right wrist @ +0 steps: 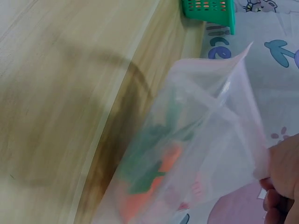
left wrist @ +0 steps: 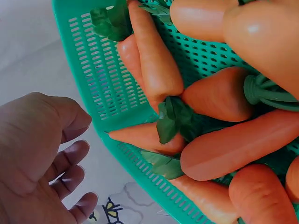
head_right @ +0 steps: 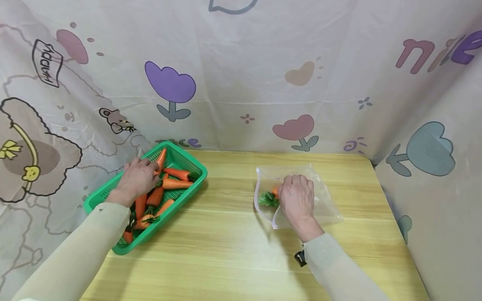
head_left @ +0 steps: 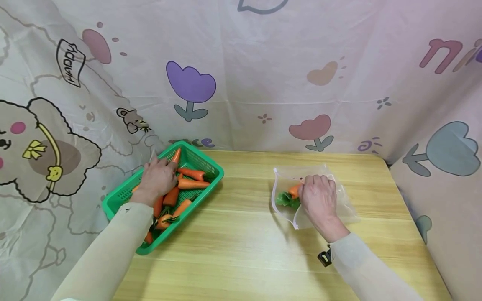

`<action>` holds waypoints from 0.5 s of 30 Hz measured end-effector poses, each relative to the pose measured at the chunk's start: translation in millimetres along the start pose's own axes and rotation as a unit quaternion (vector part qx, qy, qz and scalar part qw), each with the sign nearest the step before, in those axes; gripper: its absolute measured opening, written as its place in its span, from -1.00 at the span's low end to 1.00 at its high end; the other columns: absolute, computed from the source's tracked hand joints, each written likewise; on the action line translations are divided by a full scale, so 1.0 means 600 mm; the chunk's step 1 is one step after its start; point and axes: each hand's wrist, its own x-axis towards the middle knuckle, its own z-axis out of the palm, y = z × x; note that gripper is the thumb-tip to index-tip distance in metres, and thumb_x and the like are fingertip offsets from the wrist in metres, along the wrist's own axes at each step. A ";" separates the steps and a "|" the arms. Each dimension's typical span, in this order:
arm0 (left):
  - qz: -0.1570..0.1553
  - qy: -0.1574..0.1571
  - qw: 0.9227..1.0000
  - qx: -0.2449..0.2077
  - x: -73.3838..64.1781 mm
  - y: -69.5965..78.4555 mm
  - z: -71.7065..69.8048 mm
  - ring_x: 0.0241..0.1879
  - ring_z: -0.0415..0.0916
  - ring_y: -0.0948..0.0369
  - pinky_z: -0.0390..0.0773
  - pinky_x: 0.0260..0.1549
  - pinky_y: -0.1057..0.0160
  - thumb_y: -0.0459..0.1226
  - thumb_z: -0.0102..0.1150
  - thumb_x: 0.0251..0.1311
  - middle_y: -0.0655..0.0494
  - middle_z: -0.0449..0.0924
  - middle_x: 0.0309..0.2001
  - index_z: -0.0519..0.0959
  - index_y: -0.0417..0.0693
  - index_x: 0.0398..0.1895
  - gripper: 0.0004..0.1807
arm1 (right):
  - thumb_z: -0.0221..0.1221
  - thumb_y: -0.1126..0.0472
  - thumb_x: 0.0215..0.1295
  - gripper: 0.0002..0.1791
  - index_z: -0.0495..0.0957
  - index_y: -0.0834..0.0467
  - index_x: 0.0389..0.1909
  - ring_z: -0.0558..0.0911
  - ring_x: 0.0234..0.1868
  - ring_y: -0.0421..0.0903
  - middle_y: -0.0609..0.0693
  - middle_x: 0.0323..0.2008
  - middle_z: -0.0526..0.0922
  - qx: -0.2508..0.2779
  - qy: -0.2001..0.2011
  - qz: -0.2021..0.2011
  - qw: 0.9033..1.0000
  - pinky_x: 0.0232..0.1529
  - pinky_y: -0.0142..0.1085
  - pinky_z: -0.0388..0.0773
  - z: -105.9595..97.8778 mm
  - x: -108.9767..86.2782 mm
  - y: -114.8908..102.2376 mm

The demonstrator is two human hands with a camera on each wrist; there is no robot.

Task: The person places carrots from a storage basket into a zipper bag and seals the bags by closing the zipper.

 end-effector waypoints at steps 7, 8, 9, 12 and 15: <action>-0.009 -0.024 1.000 -0.001 0.002 0.000 0.003 0.29 0.23 -0.37 0.28 0.11 -0.42 -0.19 0.14 0.49 -0.26 0.52 0.09 0.60 -0.14 0.07 -0.74 | 0.14 0.29 0.23 -0.73 0.37 0.23 -0.64 0.47 -0.45 0.23 0.15 -0.59 0.45 -0.002 0.000 -0.005 1.000 -0.35 -0.01 0.33 -0.001 -0.003 0.000; -0.011 -0.026 1.000 -0.003 0.002 0.000 0.004 0.28 0.23 -0.35 0.27 0.13 -0.43 -0.19 0.13 0.50 -0.26 0.52 0.11 0.60 -0.14 0.09 -0.74 | 0.12 0.29 0.23 -0.73 0.36 0.23 -0.65 0.46 -0.46 0.22 0.13 -0.60 0.44 0.000 0.004 -0.006 1.000 -0.36 -0.01 0.32 -0.001 -0.004 -0.001; -0.012 -0.029 1.000 -0.004 0.002 0.000 0.004 0.23 0.25 -0.32 0.26 0.14 -0.45 -0.19 0.13 0.50 -0.27 0.51 0.12 0.60 -0.15 0.11 -0.72 | 0.11 0.29 0.23 -0.72 0.35 0.22 -0.65 0.46 -0.47 0.22 0.12 -0.62 0.43 0.001 0.008 -0.007 1.000 -0.37 -0.01 0.32 0.000 -0.004 -0.001; -0.015 -0.030 0.999 -0.002 0.001 0.001 0.006 0.20 0.26 -0.29 0.28 0.10 -0.41 -0.18 0.12 0.51 -0.26 0.50 0.13 0.61 -0.15 0.12 -0.71 | 0.07 0.27 0.26 -0.70 0.33 0.21 -0.67 0.45 -0.49 0.21 0.11 -0.63 0.39 0.006 0.015 -0.007 1.000 -0.39 -0.02 0.30 0.000 -0.007 -0.004; -0.015 -0.031 0.999 -0.002 0.000 0.001 0.007 0.19 0.27 -0.29 0.30 0.07 -0.37 -0.18 0.13 0.50 -0.26 0.51 0.11 0.61 -0.15 0.11 -0.72 | 0.05 0.26 0.26 -0.69 0.33 0.20 -0.68 0.45 -0.51 0.23 0.13 -0.63 0.40 0.011 0.015 -0.004 1.000 -0.40 0.00 0.29 -0.002 -0.009 -0.009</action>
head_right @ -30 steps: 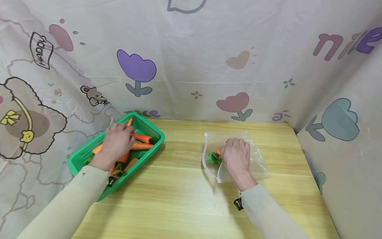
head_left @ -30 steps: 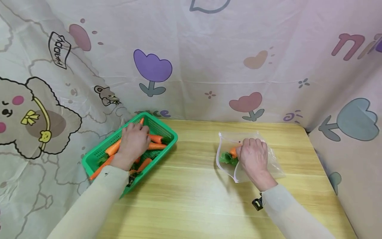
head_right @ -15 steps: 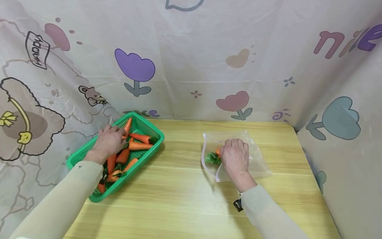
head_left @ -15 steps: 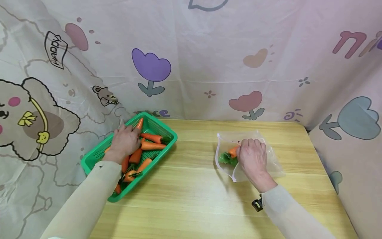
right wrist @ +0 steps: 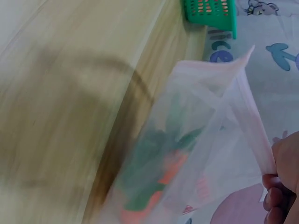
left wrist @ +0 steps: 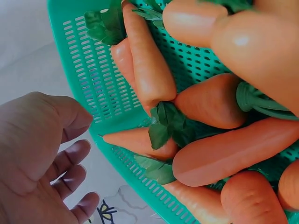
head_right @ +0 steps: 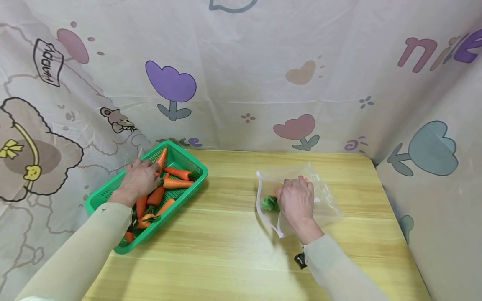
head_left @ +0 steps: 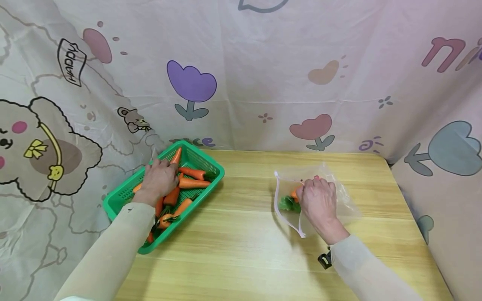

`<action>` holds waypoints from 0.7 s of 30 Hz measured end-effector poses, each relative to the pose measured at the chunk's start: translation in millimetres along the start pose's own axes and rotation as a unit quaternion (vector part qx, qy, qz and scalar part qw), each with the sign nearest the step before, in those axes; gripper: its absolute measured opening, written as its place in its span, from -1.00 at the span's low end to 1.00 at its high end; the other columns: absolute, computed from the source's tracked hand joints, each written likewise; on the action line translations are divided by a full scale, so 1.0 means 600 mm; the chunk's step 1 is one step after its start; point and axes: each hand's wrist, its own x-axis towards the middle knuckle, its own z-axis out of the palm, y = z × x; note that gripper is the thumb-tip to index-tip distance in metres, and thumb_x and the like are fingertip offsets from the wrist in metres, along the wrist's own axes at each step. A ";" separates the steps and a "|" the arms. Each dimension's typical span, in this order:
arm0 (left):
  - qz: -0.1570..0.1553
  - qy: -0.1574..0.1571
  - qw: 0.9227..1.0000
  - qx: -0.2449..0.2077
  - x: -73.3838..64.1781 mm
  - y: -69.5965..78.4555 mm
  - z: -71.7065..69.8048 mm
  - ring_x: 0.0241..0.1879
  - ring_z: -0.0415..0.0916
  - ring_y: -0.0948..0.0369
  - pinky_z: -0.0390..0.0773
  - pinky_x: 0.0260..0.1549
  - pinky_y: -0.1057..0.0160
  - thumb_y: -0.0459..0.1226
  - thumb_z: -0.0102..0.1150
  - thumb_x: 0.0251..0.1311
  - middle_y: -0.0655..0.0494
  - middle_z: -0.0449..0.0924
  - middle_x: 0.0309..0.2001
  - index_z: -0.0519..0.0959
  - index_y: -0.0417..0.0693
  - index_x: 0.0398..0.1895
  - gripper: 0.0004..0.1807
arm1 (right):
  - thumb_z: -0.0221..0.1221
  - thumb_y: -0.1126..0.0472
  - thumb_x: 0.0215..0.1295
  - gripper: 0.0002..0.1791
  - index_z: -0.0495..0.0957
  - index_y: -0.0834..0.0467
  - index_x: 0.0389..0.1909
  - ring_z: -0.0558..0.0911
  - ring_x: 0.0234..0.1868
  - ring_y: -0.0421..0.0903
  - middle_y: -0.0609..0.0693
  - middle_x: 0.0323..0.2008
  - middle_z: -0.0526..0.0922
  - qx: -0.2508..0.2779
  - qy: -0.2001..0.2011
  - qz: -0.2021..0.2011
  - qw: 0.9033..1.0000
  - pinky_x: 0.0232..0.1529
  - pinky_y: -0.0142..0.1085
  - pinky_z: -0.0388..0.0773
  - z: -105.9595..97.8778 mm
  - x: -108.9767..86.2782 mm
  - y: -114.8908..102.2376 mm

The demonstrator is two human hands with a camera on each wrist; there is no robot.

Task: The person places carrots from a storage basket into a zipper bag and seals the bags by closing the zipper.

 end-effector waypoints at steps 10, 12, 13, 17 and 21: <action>0.001 -0.004 1.000 -0.006 -0.001 -0.004 0.006 0.14 0.26 -0.26 0.29 0.04 -0.32 -0.20 0.12 0.50 -0.25 0.51 0.10 0.61 -0.14 0.07 -0.75 | 0.18 0.35 0.17 -0.82 0.43 0.25 -0.57 0.53 -0.43 0.24 0.16 -0.58 0.50 -0.029 -0.089 0.025 0.995 -0.29 0.02 0.36 -0.008 0.007 -0.018; -0.002 -0.001 1.000 -0.005 -0.003 -0.004 0.008 0.11 0.27 -0.24 0.30 0.01 -0.28 -0.20 0.14 0.49 -0.22 0.52 0.07 0.61 -0.13 0.03 -0.77 | 0.19 0.37 0.19 -0.80 0.41 0.23 -0.58 0.53 -0.42 0.22 0.13 -0.59 0.50 -0.040 -0.112 0.023 0.993 -0.27 0.02 0.36 -0.006 0.010 -0.019; -0.004 0.001 1.000 -0.005 -0.004 -0.003 0.009 0.09 0.27 -0.23 0.29 -0.01 -0.27 -0.20 0.15 0.48 -0.22 0.53 0.06 0.62 -0.13 0.02 -0.78 | 0.20 0.37 0.20 -0.79 0.42 0.23 -0.58 0.53 -0.41 0.21 0.12 -0.58 0.51 -0.045 -0.122 0.021 0.991 -0.26 0.02 0.35 -0.005 0.011 -0.019; -0.003 -0.001 1.000 0.006 -0.005 -0.007 0.016 0.04 0.28 -0.21 0.29 -0.05 -0.22 -0.21 0.22 0.45 -0.21 0.54 0.02 0.63 -0.14 0.03 -0.77 | 0.24 0.32 0.23 -0.77 0.45 0.21 -0.57 0.51 -0.40 0.18 0.09 -0.57 0.52 -0.056 -0.136 0.014 0.989 -0.25 0.01 0.33 -0.002 0.014 -0.019; 0.017 -0.003 1.000 0.026 0.001 -0.012 0.026 0.07 0.30 -0.20 0.31 -0.03 -0.22 -0.24 0.21 0.45 -0.21 0.56 0.06 0.61 -0.16 0.19 -0.67 | 0.19 0.24 0.27 -0.74 0.40 0.18 -0.58 0.46 -0.43 0.15 0.06 -0.59 0.45 -0.048 -0.130 0.020 0.990 -0.25 -0.01 0.31 -0.002 0.016 -0.020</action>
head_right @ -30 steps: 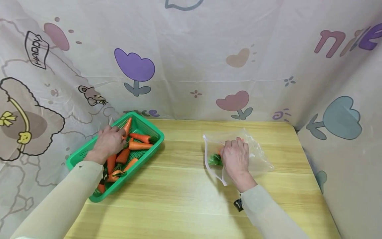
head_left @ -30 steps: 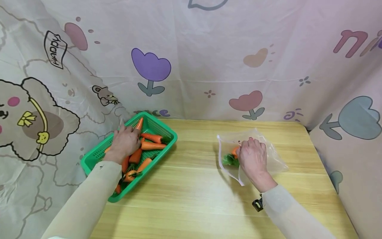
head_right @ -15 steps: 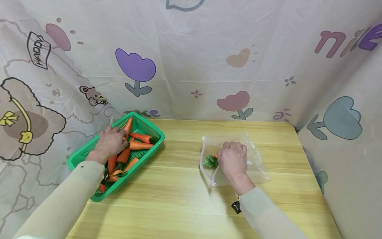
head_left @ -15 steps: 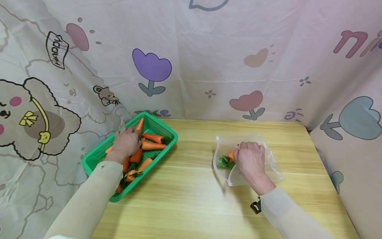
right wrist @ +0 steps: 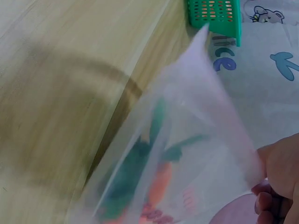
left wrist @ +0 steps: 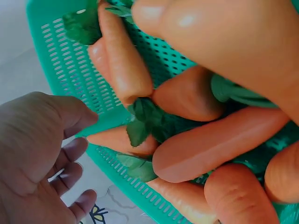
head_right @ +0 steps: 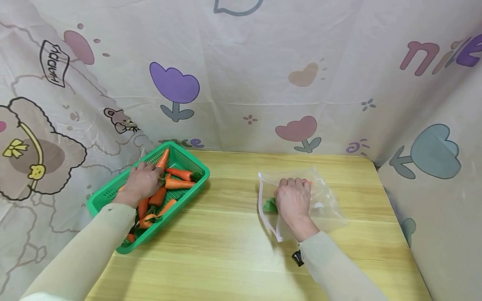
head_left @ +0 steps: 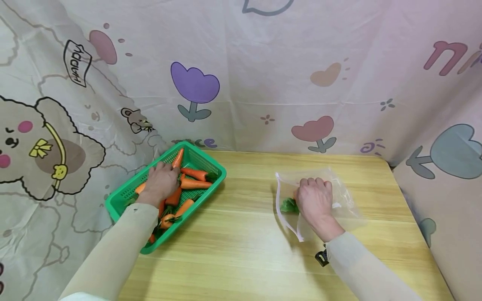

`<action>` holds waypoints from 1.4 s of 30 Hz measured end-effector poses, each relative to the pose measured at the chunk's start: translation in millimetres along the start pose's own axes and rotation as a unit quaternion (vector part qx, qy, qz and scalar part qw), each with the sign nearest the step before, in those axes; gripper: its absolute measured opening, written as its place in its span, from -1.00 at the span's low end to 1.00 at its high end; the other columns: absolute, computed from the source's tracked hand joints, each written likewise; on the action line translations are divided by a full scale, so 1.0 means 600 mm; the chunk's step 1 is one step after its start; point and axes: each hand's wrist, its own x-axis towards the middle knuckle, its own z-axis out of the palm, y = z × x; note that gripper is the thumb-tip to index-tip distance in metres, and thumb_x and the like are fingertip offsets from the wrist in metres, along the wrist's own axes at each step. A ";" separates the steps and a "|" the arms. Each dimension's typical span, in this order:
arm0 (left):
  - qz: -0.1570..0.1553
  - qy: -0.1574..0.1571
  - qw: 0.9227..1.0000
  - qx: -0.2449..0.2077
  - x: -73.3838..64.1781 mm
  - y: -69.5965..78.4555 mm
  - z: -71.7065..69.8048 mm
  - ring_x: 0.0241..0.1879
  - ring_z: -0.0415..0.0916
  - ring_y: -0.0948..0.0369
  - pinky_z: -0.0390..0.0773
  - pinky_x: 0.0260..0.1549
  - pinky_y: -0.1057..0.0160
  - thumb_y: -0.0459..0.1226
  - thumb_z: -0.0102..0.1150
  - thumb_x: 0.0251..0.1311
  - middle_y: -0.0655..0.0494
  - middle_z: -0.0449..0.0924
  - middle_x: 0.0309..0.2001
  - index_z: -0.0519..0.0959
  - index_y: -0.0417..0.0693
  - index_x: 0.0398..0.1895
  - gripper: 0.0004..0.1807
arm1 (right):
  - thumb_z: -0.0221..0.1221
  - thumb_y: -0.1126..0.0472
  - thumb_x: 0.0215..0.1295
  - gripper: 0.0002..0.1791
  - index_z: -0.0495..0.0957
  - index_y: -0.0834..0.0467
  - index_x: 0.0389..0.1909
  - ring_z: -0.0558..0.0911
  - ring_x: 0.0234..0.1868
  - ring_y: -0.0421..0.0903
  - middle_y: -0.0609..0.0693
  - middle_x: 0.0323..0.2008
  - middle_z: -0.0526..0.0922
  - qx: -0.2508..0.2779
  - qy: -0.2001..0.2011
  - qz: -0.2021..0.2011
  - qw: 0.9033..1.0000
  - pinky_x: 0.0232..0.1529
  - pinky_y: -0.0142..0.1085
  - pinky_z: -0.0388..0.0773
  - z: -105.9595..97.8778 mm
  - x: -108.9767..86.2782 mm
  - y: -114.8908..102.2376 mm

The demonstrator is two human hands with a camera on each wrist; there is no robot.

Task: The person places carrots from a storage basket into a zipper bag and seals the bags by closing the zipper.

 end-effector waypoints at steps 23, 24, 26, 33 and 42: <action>0.036 -0.084 0.992 0.083 0.046 0.000 0.049 0.25 0.25 -0.37 0.29 0.23 -0.45 -0.25 0.09 0.54 -0.35 0.45 0.27 0.58 -0.19 0.20 -0.69 | 0.10 0.23 0.29 -0.68 0.34 0.19 -0.66 0.45 -0.52 0.17 0.05 -0.68 0.38 0.026 0.109 -0.017 0.994 -0.35 0.00 0.31 -0.019 0.006 -0.002; 0.036 -0.082 0.993 0.082 0.047 0.000 0.050 0.25 0.26 -0.36 0.29 0.23 -0.45 -0.25 0.10 0.53 -0.35 0.46 0.26 0.58 -0.19 0.19 -0.70 | 0.11 0.24 0.30 -0.67 0.35 0.19 -0.66 0.45 -0.52 0.18 0.05 -0.68 0.39 0.026 0.111 -0.017 0.993 -0.35 0.00 0.31 -0.019 0.006 -0.001; 0.033 -0.083 0.993 0.081 0.047 0.001 0.050 0.24 0.26 -0.36 0.28 0.24 -0.45 -0.26 0.10 0.53 -0.34 0.46 0.24 0.58 -0.19 0.18 -0.71 | 0.11 0.24 0.31 -0.67 0.36 0.21 -0.65 0.45 -0.52 0.19 0.07 -0.67 0.41 0.031 0.115 -0.018 0.993 -0.39 -0.01 0.32 -0.017 0.006 0.000; 0.025 -0.090 0.993 0.075 0.045 0.001 0.050 0.32 0.21 -0.40 0.24 0.27 -0.47 -0.27 0.14 0.51 -0.36 0.43 0.29 0.56 -0.20 0.25 -0.66 | 0.02 0.25 0.35 -0.69 0.34 0.23 -0.61 0.40 -0.52 0.21 0.12 -0.64 0.38 0.059 0.153 -0.035 0.986 -0.49 -0.02 0.29 -0.001 0.003 0.000; 0.022 -0.087 0.993 0.076 0.046 0.000 0.053 0.23 0.25 -0.34 0.29 0.19 -0.43 -0.26 0.12 0.53 -0.34 0.45 0.27 0.56 -0.18 0.26 -0.66 | -0.06 0.23 0.36 -0.67 0.28 0.21 -0.62 0.34 -0.52 0.21 0.10 -0.65 0.29 0.067 0.185 -0.044 0.979 -0.44 -0.02 0.22 0.005 -0.001 0.000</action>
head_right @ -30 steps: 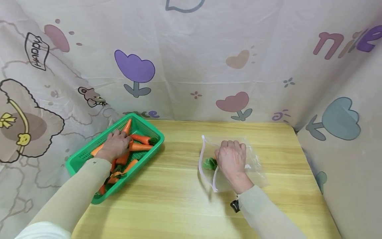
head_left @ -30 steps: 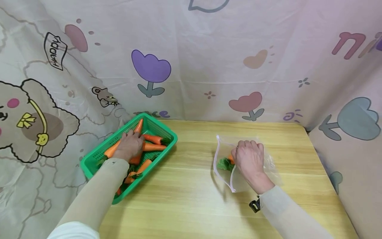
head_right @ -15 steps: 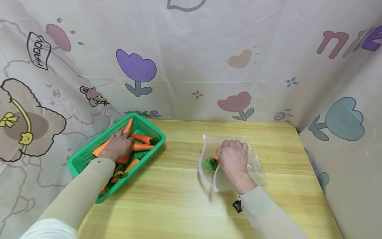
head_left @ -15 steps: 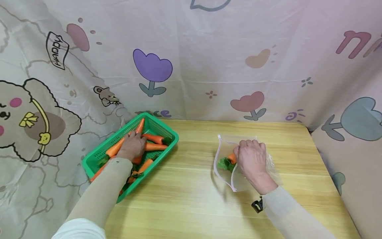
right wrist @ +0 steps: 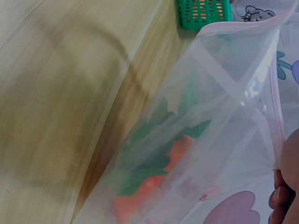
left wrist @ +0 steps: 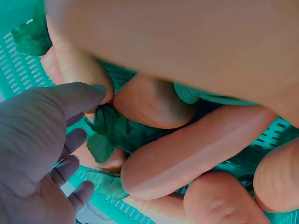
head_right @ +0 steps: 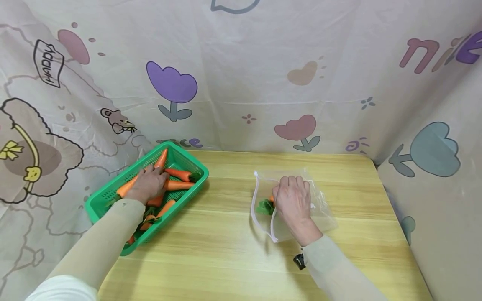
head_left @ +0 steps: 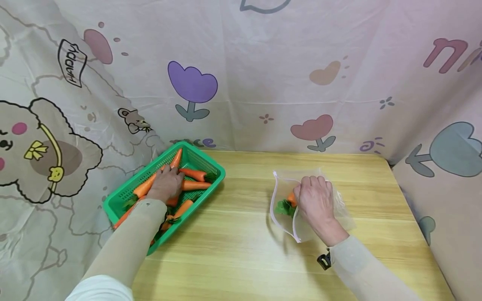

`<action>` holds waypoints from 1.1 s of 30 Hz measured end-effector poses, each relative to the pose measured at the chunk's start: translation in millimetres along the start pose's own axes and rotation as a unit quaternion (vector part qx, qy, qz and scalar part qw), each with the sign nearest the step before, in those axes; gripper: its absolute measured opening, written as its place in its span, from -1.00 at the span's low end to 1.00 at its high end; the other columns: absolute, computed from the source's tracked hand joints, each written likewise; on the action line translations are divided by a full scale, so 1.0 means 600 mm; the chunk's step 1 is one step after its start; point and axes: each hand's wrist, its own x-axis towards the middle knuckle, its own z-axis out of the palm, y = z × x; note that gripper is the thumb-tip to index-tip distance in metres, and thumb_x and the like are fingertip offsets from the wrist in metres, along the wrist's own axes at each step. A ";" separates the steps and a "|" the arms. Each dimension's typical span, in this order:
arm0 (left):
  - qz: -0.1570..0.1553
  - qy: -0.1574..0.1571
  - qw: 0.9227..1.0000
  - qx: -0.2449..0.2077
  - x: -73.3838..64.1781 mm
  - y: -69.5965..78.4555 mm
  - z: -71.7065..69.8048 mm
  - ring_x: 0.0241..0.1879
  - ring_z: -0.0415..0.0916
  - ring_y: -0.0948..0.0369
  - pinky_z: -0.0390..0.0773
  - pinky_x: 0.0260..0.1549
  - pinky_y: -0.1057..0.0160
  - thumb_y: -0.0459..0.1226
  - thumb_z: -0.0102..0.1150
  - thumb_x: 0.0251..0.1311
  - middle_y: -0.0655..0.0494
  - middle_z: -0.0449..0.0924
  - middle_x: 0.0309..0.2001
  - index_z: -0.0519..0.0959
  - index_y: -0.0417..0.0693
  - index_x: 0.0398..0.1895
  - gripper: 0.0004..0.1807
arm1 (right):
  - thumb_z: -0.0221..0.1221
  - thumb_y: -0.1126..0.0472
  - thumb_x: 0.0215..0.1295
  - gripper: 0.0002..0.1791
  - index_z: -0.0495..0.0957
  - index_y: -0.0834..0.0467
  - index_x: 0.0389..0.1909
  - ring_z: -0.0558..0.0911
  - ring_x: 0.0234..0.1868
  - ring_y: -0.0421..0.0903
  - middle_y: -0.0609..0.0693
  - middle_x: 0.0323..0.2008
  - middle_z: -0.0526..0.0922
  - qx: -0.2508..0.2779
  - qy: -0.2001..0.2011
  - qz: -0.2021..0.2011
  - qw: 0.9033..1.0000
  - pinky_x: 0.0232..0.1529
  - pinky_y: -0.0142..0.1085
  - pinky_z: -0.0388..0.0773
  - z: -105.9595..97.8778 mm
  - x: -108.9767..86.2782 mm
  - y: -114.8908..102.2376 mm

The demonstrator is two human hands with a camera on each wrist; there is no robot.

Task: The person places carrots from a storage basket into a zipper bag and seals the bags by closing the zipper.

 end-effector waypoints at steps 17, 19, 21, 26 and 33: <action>0.003 0.005 1.000 0.000 0.005 -0.003 0.009 0.27 0.24 -0.36 0.26 0.24 -0.43 -0.16 0.29 0.42 -0.35 0.45 0.28 0.55 -0.19 0.29 -0.53 | 0.02 0.24 0.36 -0.66 0.28 0.20 -0.64 0.32 -0.54 0.18 0.07 -0.66 0.26 0.003 -0.001 0.001 1.000 -0.47 -0.06 0.20 -0.001 0.002 0.001; 0.008 0.017 1.000 0.000 0.001 -0.007 0.010 0.27 0.25 -0.34 0.26 0.25 -0.44 -0.13 0.34 0.38 -0.33 0.47 0.27 0.55 -0.20 0.26 -0.51 | 0.03 0.24 0.35 -0.66 0.28 0.20 -0.64 0.32 -0.54 0.18 0.06 -0.66 0.25 0.005 0.000 0.002 1.000 -0.47 -0.06 0.20 -0.002 0.002 0.001; 0.012 0.029 0.999 -0.009 -0.004 -0.014 0.008 0.26 0.26 -0.32 0.25 0.25 -0.43 -0.10 0.38 0.33 -0.31 0.49 0.25 0.56 -0.18 0.24 -0.48 | 0.03 0.24 0.35 -0.66 0.28 0.20 -0.64 0.32 -0.54 0.18 0.06 -0.66 0.25 0.005 0.000 0.002 1.000 -0.47 -0.06 0.20 -0.002 0.003 0.001; 0.020 0.047 0.998 -0.039 -0.019 -0.027 -0.010 0.25 0.25 -0.27 0.26 0.21 -0.37 -0.04 0.42 0.28 -0.25 0.49 0.23 0.53 -0.15 0.30 -0.39 | 0.04 0.24 0.33 -0.68 0.31 0.22 -0.62 0.34 -0.51 0.20 0.10 -0.65 0.31 0.010 -0.015 0.011 1.000 -0.44 -0.05 0.23 -0.005 0.003 0.004; 0.043 0.092 0.994 -0.044 -0.043 -0.039 -0.030 0.21 0.29 -0.25 0.29 0.15 -0.33 0.03 0.41 0.25 -0.24 0.52 0.19 0.56 -0.13 0.18 -0.42 | 0.06 0.24 0.31 -0.68 0.30 0.22 -0.63 0.37 -0.51 0.21 0.11 -0.65 0.34 0.012 -0.024 0.020 0.999 -0.45 -0.04 0.24 -0.006 0.008 0.004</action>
